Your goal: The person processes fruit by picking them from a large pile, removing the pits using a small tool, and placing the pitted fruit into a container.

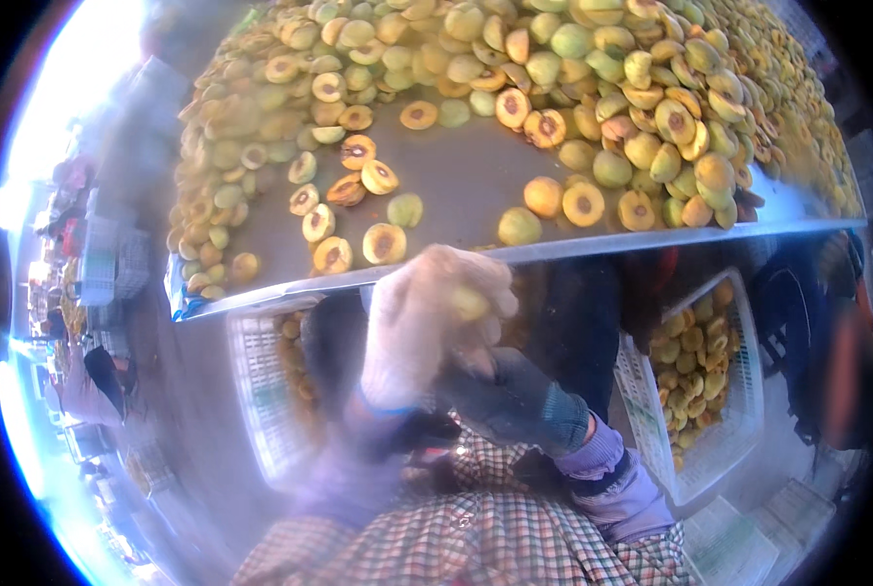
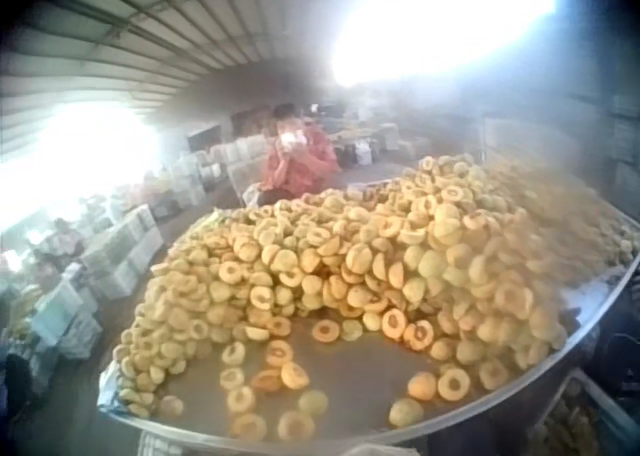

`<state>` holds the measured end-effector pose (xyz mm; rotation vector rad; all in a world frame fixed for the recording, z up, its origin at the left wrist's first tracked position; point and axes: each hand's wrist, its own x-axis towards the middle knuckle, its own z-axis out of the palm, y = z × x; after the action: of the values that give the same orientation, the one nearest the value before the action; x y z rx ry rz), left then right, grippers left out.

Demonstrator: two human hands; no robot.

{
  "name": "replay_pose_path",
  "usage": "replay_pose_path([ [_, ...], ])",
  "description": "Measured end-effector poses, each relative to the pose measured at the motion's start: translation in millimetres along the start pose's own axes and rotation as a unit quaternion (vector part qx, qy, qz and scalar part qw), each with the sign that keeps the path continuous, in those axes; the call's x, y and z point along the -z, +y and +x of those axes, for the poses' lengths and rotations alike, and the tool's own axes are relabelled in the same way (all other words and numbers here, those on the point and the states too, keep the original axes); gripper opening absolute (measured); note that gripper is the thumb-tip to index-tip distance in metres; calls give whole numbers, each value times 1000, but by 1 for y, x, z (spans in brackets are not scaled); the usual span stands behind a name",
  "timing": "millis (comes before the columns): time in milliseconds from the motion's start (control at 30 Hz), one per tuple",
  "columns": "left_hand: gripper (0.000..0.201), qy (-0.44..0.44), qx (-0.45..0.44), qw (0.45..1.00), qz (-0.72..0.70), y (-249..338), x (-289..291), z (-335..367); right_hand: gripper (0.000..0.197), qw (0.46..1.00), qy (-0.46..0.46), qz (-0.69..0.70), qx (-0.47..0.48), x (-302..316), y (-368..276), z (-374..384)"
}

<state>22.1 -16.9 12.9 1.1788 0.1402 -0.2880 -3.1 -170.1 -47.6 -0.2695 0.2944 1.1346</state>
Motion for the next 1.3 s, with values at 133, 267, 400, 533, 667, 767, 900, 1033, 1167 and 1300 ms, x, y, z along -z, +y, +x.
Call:
replay_pose_path([
  [133,27,-27,-122,974,186,6,-6,-6,20,983,-173,-65,10,9,-1,-4],
  [267,12,-48,-290,902,315,2,-2,5,22,976,-176,-128,-23,22,-1,-15],
  [400,25,-83,-288,942,150,-5,-3,11,24,980,-143,-128,-50,15,-6,-19],
  [533,53,-56,65,978,-192,-10,-7,11,27,987,-100,-56,-116,15,-8,-21],
  [667,50,70,57,981,-172,-15,18,21,34,953,-133,134,-237,44,-5,-2],
  [767,34,191,-95,976,30,3,71,1,31,988,-117,-6,-98,58,-21,-13],
  [900,28,304,-112,771,548,10,192,-28,24,921,166,-325,135,88,-24,-41],
  [1033,36,264,-81,692,667,24,234,-19,21,855,325,-385,120,65,-47,-37],
  [1167,53,247,-91,729,632,31,265,51,25,792,418,-423,140,62,-64,-28],
  [1300,73,310,-17,775,550,28,295,127,21,828,392,-360,176,80,-66,-40],
])
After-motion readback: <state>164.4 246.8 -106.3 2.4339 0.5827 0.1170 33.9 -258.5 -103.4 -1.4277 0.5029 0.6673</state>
